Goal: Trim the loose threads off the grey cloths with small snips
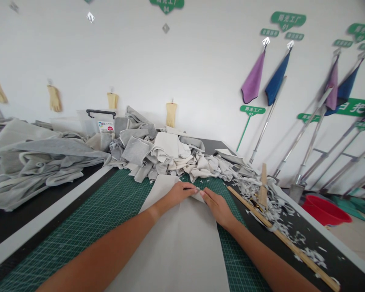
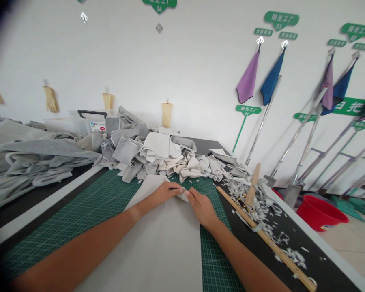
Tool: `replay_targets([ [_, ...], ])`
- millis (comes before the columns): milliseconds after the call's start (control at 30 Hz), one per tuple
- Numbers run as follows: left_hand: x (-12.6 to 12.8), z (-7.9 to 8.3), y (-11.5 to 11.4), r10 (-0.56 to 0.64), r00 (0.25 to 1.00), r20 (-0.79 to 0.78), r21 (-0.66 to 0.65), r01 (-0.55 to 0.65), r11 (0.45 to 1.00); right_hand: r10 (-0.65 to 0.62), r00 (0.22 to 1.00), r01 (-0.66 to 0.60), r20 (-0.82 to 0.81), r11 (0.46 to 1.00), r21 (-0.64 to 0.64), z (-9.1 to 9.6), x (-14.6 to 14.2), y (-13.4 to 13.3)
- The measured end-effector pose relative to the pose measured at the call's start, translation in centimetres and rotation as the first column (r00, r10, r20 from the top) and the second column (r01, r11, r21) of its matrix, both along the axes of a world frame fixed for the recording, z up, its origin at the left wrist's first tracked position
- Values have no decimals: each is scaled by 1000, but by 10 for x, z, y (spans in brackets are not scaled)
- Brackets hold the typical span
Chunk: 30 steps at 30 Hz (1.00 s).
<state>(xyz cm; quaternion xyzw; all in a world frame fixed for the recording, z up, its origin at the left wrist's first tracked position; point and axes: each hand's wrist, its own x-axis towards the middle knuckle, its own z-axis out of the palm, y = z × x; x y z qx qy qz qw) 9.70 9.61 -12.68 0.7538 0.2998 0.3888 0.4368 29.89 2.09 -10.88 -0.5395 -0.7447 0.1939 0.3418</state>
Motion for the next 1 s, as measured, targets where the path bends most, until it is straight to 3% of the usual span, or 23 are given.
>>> replay_targets([
  [1000, 1, 3, -2, -15, 1000, -5, 12, 15, 1000, 36, 991, -37, -126, 999, -8, 0, -2, -1],
])
